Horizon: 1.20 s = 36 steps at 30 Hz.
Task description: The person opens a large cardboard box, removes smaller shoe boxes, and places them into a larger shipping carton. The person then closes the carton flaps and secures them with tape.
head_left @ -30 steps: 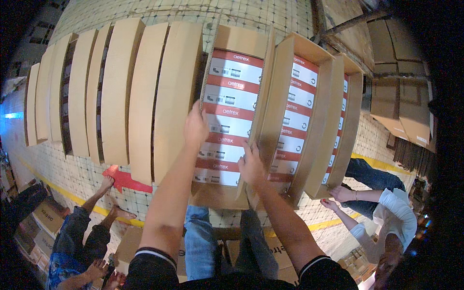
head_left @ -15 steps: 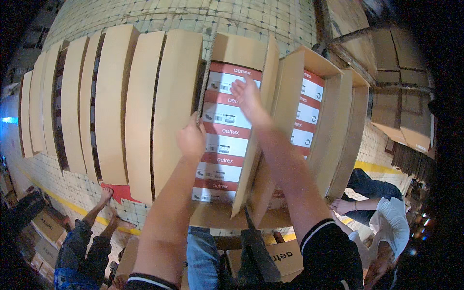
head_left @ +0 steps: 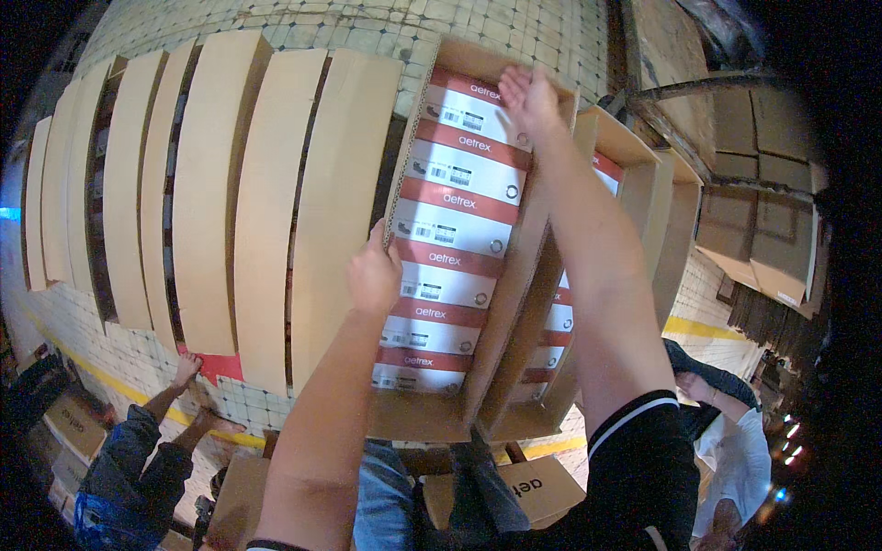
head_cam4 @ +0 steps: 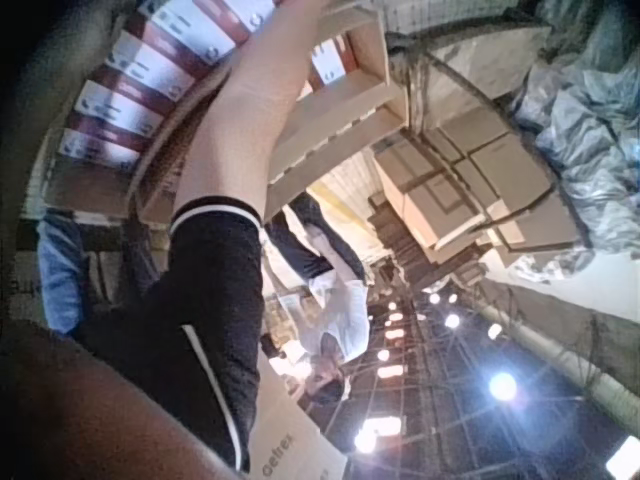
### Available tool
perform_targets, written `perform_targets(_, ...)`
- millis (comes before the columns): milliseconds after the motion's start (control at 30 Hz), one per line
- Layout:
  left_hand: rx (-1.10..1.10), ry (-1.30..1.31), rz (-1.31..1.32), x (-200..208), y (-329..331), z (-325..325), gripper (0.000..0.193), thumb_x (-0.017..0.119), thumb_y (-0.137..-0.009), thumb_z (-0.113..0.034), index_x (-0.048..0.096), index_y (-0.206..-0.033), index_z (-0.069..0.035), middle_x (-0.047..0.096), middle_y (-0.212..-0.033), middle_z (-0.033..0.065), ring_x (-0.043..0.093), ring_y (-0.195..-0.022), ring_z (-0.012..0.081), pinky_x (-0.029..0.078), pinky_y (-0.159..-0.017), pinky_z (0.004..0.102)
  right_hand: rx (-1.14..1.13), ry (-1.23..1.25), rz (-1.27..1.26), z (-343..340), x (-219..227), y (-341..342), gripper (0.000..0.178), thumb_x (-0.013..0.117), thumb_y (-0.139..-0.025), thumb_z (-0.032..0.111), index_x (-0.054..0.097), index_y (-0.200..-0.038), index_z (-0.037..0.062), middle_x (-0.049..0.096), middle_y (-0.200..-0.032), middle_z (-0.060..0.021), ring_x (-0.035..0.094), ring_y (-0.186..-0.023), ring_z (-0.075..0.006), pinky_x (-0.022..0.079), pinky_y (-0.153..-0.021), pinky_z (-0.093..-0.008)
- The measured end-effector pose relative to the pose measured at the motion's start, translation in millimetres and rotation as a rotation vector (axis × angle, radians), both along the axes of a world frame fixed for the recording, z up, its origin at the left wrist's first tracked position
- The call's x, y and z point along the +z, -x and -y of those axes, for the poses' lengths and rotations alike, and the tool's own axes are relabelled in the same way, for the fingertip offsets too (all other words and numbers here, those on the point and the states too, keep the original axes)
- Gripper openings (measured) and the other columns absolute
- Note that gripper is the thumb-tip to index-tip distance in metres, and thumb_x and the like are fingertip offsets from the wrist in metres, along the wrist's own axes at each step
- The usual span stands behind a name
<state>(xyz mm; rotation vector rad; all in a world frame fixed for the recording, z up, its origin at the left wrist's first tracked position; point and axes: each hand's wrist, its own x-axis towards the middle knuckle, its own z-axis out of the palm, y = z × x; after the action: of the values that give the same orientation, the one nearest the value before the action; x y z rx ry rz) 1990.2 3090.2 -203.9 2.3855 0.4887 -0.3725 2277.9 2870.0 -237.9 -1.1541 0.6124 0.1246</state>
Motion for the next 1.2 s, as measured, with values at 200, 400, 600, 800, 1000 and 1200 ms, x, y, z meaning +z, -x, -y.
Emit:
perform_targets(200, 0.004, 0.019, 0.021, -5, 1, -1, 0.038, 0.058, -0.09, -0.02, 0.058, -0.126, -0.008, 0.068, -0.087, 0.0248, 0.067, -0.079, 0.041, 0.054, -0.071, 0.0496, 0.274, 0.34, -0.101, -16, 38, 19, 0.033, 0.04, -0.098, 0.038, 0.045, -0.118, 0.0122, 0.051, -0.098, -0.0059, 0.05, -0.091, -0.0211, 0.041, -0.081, -0.0477)
perform_targets(400, 0.004, -0.009, -0.015, -4, -2, -9, 0.036, 0.056, -0.092, -0.023, 0.059, -0.125, -0.009, 0.068, -0.089, 0.0256, 0.067, -0.081, 0.042, 0.054, -0.073, 0.0501, 0.914, 0.515, 0.19, -50, 61, 349, 0.027, 0.049, -0.098, 0.026, 0.059, -0.112, 0.0049, 0.061, -0.104, -0.0128, 0.059, -0.094, -0.0272, 0.048, -0.084, -0.04)
perform_targets(600, -0.001, -0.019, 0.042, -9, 1, -1, 0.037, 0.053, -0.092, -0.03, 0.059, -0.125, -0.012, 0.068, -0.087, 0.0243, 0.067, -0.079, 0.0421, 0.053, -0.071, 0.0522, 1.716, 0.169, 0.096, -47, 150, 604, 0.037, 0.047, -0.099, 0.035, 0.06, -0.117, 0.0054, 0.064, -0.106, -0.0181, 0.061, -0.1, -0.0366, 0.049, -0.088, -0.0437)
perform_targets(800, 0.01, 0.351, 0.008, 0, 34, 0, 0.065, 0.047, -0.092, -0.055, 0.051, -0.131, -0.003, 0.059, -0.119, 0.0292, 0.056, -0.113, 0.0437, 0.044, -0.098, 0.0492, 1.571, 0.414, -0.085, -72, 212, 645, 0.038, 0.049, -0.097, 0.035, 0.06, -0.119, 0.0073, 0.063, -0.106, -0.0171, 0.061, -0.1, -0.0369, 0.051, -0.087, -0.0459)
perform_targets(1000, 0.56, 0.499, 0.173, -4, 222, -57, 0.044, 0.053, -0.096, -0.033, 0.059, -0.123, 0.002, 0.065, -0.111, 0.0236, 0.064, -0.104, 0.0325, 0.048, -0.092, 0.0366, 1.473, 0.652, -0.041, -71, 205, 614, 0.034, 0.052, -0.095, 0.034, 0.06, -0.116, 0.0082, 0.064, -0.108, -0.0169, 0.062, -0.096, -0.0377, 0.05, -0.085, -0.0461)
perform_targets(1200, 1.499, 0.876, -0.033, -45, 344, -155, 0.038, 0.055, -0.095, -0.036, 0.054, -0.121, -0.008, 0.06, -0.11, 0.0093, 0.059, -0.092, 0.0246, 0.05, -0.079, 0.036, 1.399, 0.735, 0.389, -143, 157, 575, 0.025, 0.062, -0.089, 0.023, 0.062, -0.107, 0.0061, 0.061, -0.091, -0.0169, 0.061, -0.083, -0.0368, 0.051, -0.075, -0.0449)
